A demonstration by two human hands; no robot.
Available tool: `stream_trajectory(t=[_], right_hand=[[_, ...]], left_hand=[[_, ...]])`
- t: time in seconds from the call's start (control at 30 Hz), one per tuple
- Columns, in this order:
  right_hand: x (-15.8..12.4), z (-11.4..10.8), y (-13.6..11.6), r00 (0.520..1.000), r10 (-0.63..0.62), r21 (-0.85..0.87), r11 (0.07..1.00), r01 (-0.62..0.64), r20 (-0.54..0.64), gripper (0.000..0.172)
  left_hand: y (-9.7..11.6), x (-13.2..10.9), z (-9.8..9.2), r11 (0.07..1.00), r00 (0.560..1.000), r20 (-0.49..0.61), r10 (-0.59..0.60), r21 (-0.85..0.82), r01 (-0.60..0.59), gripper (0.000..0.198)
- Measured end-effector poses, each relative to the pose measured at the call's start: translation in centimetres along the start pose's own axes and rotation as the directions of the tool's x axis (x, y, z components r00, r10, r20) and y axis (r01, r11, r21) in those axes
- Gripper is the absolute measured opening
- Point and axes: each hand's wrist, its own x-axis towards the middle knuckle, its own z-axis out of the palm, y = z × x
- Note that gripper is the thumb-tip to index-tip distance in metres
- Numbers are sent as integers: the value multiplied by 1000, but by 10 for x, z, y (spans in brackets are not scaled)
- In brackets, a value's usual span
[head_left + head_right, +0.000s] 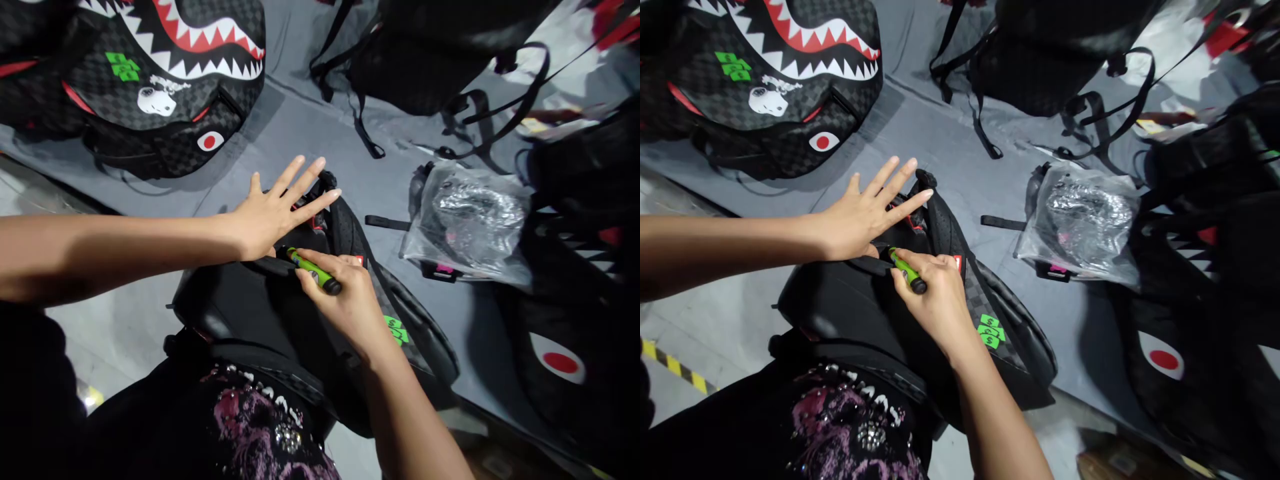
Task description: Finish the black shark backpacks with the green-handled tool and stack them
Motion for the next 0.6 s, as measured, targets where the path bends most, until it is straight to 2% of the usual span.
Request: stream_trajectory(t=[0.17,0.4,0.47,0.6], right_hand=[[1,-2,3,1000,19,-6,1000,-18,21,26],[-7,-14,-2,997,38,19,999,-39,63,28],[-8,-16,-2,997,27,21,999,-28,72,28],[-1,-9,-5,999,12,26,1000,-13,45,26]], left_hand=[[2,3,-1,994,992,75,-100,-27,103,128],[-18,-11,2,989,996,6,-86,-120,86,123],[-20,-13,-3,985,994,53,-100,-135,106,121],[-16,-7,-16,975,961,222,-162,-112,191,116]])
